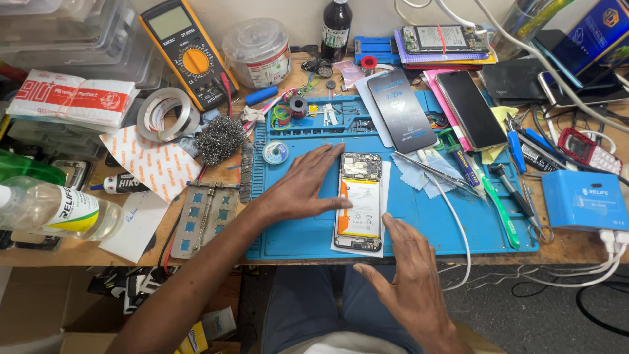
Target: The person prepares a soldering iron and applies solder to a disassembled mobile phone on a workbench. They handle a spool of solder, a tube of flux, and a yellow-handled soldering iron, then repeatedly touch the iron tip to various points on the phone's internal circuitry.
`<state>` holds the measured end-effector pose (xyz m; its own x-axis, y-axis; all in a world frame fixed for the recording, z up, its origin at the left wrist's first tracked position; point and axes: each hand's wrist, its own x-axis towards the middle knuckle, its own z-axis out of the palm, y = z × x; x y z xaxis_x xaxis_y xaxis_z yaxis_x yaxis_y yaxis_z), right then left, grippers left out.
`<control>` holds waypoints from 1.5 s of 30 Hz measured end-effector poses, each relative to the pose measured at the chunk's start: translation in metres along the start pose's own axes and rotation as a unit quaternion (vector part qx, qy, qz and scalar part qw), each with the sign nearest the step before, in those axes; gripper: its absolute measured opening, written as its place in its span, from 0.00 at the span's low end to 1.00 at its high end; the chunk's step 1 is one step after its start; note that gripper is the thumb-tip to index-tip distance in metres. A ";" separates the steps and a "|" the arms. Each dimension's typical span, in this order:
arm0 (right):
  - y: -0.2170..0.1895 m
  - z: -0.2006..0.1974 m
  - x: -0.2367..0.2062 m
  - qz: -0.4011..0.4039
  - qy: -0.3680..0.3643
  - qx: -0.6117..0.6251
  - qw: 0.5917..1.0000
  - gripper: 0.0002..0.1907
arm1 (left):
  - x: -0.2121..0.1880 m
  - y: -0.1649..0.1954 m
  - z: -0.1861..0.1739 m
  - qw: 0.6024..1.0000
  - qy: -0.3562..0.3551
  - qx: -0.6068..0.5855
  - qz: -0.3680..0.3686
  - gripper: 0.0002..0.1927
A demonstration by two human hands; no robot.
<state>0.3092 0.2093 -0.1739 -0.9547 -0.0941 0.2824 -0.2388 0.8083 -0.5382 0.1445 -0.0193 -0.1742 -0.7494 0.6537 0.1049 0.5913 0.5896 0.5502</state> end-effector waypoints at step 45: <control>0.003 -0.006 -0.012 -0.001 0.052 -0.007 0.999 0.38 | -0.003 0.024 -0.025 0.992 0.075 0.028 0.101 0.39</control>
<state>0.3210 0.2161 -0.1737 -0.9301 -0.0361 0.3655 -0.2383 0.8166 -0.5258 0.1535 -0.0189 -0.1400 -0.6477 0.6858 0.3318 0.7460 0.4823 0.4592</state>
